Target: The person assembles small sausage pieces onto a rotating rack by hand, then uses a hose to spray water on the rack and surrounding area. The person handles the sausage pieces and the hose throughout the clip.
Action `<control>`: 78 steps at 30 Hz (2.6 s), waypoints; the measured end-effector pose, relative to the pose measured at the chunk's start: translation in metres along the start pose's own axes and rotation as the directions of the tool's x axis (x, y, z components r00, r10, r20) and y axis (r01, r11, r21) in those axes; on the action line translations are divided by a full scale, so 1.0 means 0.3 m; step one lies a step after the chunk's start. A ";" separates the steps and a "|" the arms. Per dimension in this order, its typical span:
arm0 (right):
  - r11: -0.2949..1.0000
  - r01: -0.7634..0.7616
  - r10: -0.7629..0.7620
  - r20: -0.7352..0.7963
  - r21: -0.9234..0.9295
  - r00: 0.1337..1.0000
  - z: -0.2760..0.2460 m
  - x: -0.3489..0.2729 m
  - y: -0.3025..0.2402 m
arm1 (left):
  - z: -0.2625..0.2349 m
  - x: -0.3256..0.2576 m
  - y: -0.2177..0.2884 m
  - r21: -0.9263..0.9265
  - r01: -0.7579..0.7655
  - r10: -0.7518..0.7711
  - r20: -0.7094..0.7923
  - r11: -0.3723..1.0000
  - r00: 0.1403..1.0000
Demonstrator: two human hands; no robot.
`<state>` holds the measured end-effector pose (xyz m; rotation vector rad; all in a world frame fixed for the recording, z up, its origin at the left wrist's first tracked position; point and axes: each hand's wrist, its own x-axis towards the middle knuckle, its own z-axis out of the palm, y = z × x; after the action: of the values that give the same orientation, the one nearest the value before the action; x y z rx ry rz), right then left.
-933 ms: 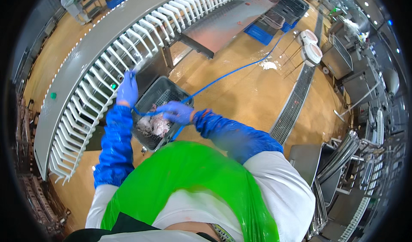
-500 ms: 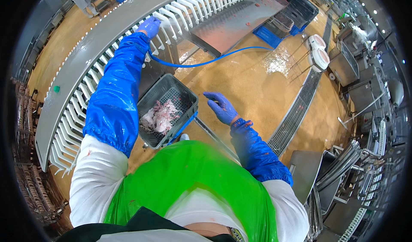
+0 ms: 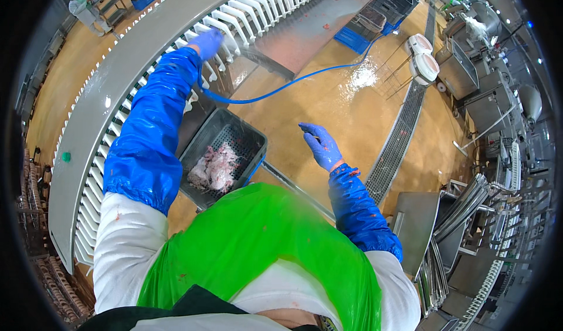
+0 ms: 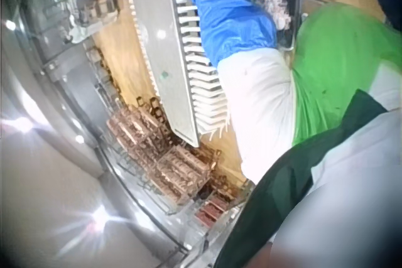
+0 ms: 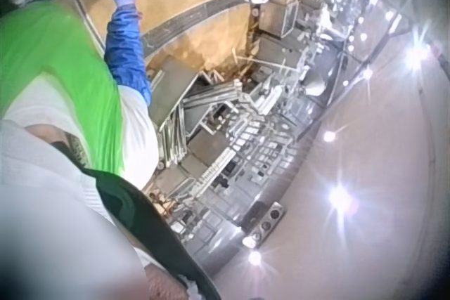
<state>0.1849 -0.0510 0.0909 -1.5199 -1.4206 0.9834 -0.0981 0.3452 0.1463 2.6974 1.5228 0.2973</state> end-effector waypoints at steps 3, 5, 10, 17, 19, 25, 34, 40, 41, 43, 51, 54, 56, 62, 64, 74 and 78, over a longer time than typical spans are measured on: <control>0.999 -0.005 0.002 -0.063 -0.044 0.998 0.020 0.017 -0.015 | -0.307 0.015 0.160 -0.554 0.312 -0.310 0.100 0.772 0.945; 0.997 0.012 -0.016 -0.052 -0.076 0.999 0.021 0.043 -0.035 | -0.200 0.109 0.136 -0.310 0.252 -0.265 0.001 0.917 0.964; 0.999 -0.033 0.030 -0.103 -0.025 0.994 0.008 0.037 -0.069 | -0.202 0.148 0.256 0.161 -0.150 0.106 0.254 0.975 0.961; 0.997 -0.073 0.079 -0.199 0.034 0.977 -0.124 0.011 0.080 | -0.176 0.315 0.222 0.290 -0.138 0.110 0.112 0.947 0.988; 0.994 -0.096 0.104 -0.192 0.048 0.976 -0.181 -0.002 0.146 | -0.185 0.364 0.204 0.145 -0.057 0.045 0.080 0.988 0.996; 0.982 -0.157 0.181 -0.296 0.104 0.938 -0.383 -0.026 0.319 | -0.051 0.506 0.233 0.314 -0.145 0.145 0.022 0.938 0.989; 0.896 -0.365 0.431 -0.292 0.253 0.854 -0.826 -0.050 0.615 | 0.107 0.861 0.295 0.279 -0.116 0.101 0.067 0.953 0.993; 0.912 -0.344 0.403 -0.340 0.223 0.850 -1.078 0.036 0.659 | 0.134 0.881 0.433 0.109 0.043 -0.045 0.019 0.993 0.999; 0.911 -0.343 0.407 -0.353 0.230 0.843 -1.100 0.054 0.650 | 0.205 0.885 0.433 0.119 0.035 -0.038 0.026 0.992 0.999; 0.919 -0.332 0.387 -0.324 0.212 0.863 -1.137 0.100 0.644 | 0.227 0.923 0.392 0.032 0.156 -0.153 -0.081 0.987 0.985; 0.942 -0.301 0.332 -0.275 0.149 0.902 -1.122 0.291 0.629 | 0.187 1.094 0.490 -0.079 0.017 -0.007 0.130 0.997 0.992; 0.950 -0.281 0.311 -0.314 0.138 0.897 -1.115 0.358 0.610 | 0.084 1.196 0.524 -0.374 0.359 -0.285 0.238 0.855 0.929; 0.960 -0.229 0.269 -0.301 0.163 0.915 -1.109 0.464 0.575 | 0.268 1.245 0.338 -0.003 0.000 0.001 0.121 1.000 0.993; 0.968 -0.200 0.238 -0.296 0.155 0.925 -1.080 0.601 0.530 | 0.400 1.374 0.153 0.255 -0.276 0.237 0.173 0.927 0.956; 0.947 -0.267 0.317 -0.401 0.177 0.860 -1.082 0.540 0.545 | 0.244 1.423 0.457 0.034 -0.175 0.177 -0.052 0.984 0.983; 0.949 -0.277 0.316 -0.416 0.153 0.853 -1.141 0.594 0.601 | 0.071 1.465 0.657 0.307 -0.267 0.231 0.149 0.913 0.961; 0.932 -0.328 0.364 -0.378 0.156 0.851 -1.187 0.620 0.659 | 0.380 1.582 0.591 0.094 -0.188 0.178 0.104 0.978 0.979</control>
<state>0.5989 0.1097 0.0340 -1.8270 -0.8181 0.8582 0.3110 0.6646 0.1272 2.8913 1.3028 0.0946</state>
